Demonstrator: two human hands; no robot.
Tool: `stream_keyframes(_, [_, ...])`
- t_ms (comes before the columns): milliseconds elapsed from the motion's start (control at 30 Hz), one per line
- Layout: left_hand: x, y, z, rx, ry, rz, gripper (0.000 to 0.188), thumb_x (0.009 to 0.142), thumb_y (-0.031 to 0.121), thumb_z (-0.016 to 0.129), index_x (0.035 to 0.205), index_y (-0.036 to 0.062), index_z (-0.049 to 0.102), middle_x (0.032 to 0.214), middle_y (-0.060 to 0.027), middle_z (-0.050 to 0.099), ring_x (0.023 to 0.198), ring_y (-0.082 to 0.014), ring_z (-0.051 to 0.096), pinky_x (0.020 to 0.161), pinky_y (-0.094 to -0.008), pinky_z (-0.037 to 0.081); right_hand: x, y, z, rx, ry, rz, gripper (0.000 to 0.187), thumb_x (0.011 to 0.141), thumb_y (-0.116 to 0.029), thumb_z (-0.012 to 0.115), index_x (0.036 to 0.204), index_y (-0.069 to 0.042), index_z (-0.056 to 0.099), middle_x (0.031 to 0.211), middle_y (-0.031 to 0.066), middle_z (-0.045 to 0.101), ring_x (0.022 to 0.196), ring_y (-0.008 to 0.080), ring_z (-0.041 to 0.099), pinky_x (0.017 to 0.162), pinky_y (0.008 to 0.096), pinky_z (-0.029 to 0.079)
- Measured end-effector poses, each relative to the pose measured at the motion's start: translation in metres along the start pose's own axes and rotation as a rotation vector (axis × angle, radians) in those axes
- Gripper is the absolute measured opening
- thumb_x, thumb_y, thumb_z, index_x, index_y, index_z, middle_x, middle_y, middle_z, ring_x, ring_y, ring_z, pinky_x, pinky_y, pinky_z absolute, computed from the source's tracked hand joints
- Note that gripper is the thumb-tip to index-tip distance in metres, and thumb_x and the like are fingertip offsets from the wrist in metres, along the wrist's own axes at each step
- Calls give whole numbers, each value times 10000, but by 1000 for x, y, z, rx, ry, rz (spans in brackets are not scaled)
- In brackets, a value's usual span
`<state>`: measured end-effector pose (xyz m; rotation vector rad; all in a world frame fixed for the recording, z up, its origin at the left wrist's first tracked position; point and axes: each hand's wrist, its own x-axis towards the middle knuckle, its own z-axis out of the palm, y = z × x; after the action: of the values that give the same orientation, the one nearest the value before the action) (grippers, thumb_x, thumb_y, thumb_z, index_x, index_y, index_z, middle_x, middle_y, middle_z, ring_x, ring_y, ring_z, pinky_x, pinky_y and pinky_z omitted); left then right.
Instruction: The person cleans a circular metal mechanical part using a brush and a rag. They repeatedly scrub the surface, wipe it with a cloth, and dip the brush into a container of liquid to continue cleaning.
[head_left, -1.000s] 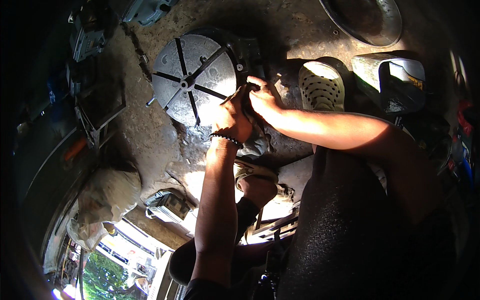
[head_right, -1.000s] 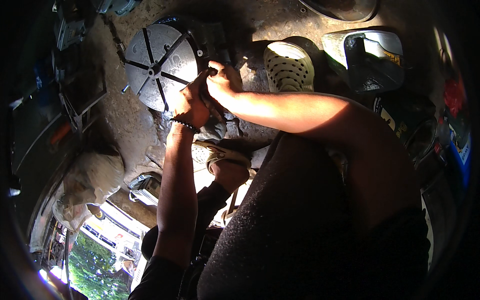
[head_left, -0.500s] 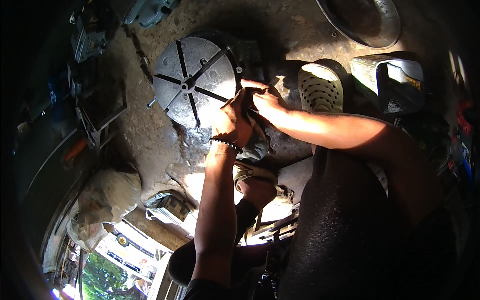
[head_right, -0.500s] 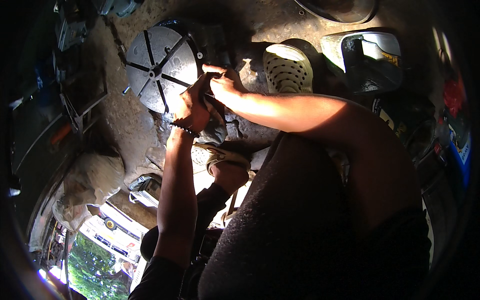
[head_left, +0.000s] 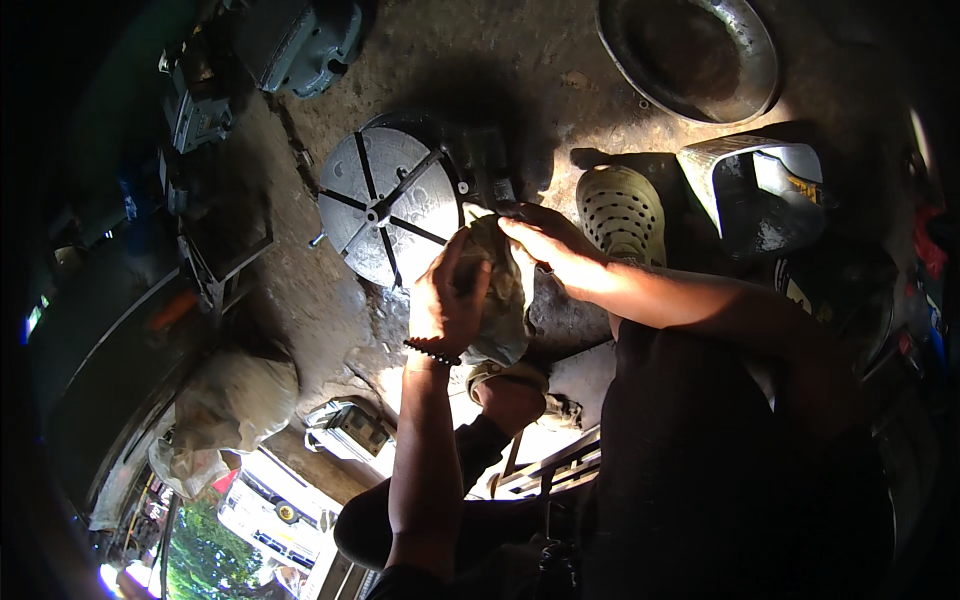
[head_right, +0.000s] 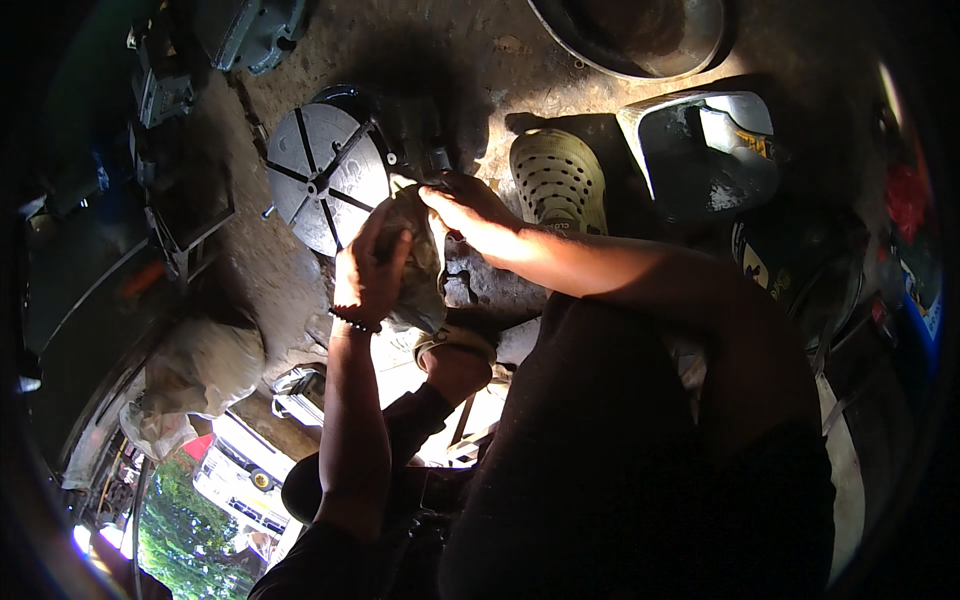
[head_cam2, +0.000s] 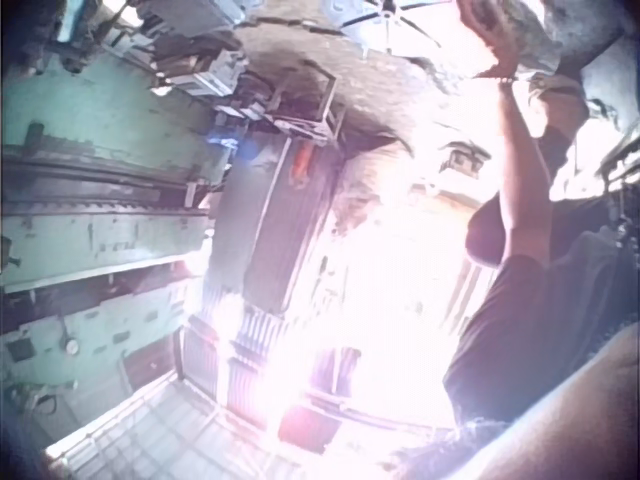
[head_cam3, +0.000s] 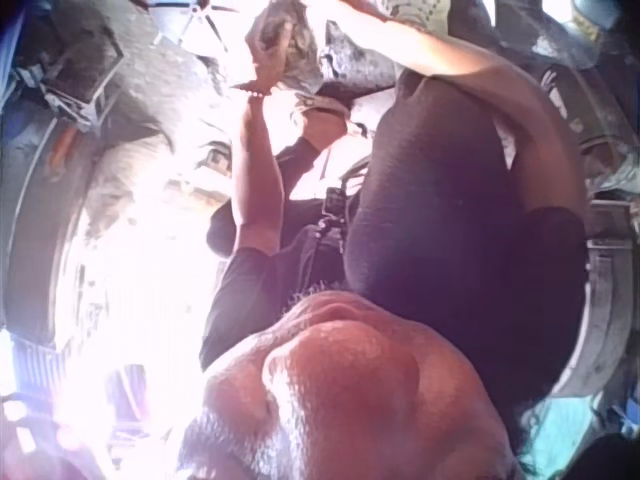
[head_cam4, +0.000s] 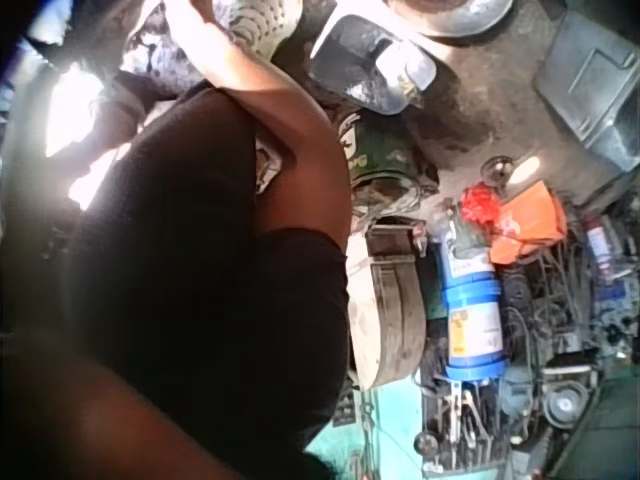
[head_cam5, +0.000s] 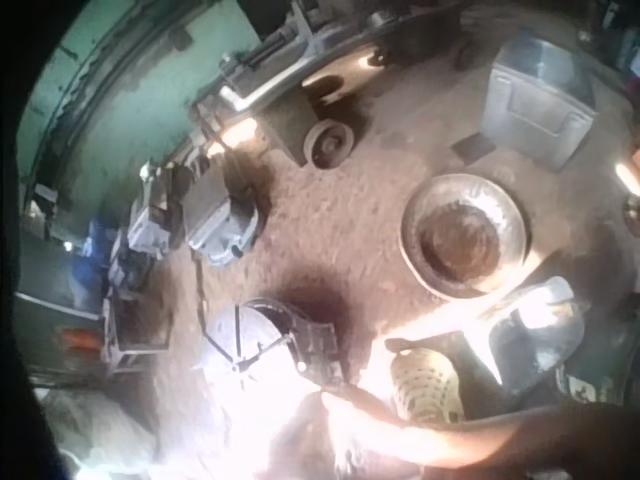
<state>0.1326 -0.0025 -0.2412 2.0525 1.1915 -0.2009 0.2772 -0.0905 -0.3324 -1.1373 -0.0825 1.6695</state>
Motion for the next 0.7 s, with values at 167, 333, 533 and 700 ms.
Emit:
stream_keyframes(167, [-1, -16, -27, -21, 213, 60, 474, 944, 266, 685, 1320, -8, 591, 1184, -208, 696, 1083, -319, 696, 932, -374, 540, -3, -11, -5, -25, 138, 140, 297, 988, -365, 612, 1086, -87, 653, 896, 10, 653, 784, 91, 602, 662, 253, 463])
stream_keyframes(333, [11, -42, -60, 116, 425, 2, 417, 981, 343, 637, 1198, -12, 665, 1172, -183, 702, 1106, -303, 676, 970, -365, 510, -5, -15, -15, -83, 54, 131, 318, 1007, -398, 564, 1055, -90, 627, 939, 35, 676, 833, 133, 629, 689, 287, 482])
stream_keyframes(533, [36, -70, -84, 150, 678, -112, 455, 945, 436, 654, 1151, 31, 683, 1115, -194, 707, 1011, -347, 692, 890, -404, 525, 1, -18, -23, -92, 34, 163, 403, 1009, -418, 554, 1208, -73, 614, 975, 54, 675, 862, 136, 624, 719, 294, 489])
stream_keyframes(700, [80, -106, -60, 670, 613, -35, 408, 895, 459, 665, 997, 66, 709, 924, -160, 683, 944, -390, 640, 832, -513, 518, 5, -19, -24, -98, -9, 147, 354, 1024, -390, 554, 1197, -94, 640, 918, 9, 679, 779, 78, 614, 663, 238, 476])
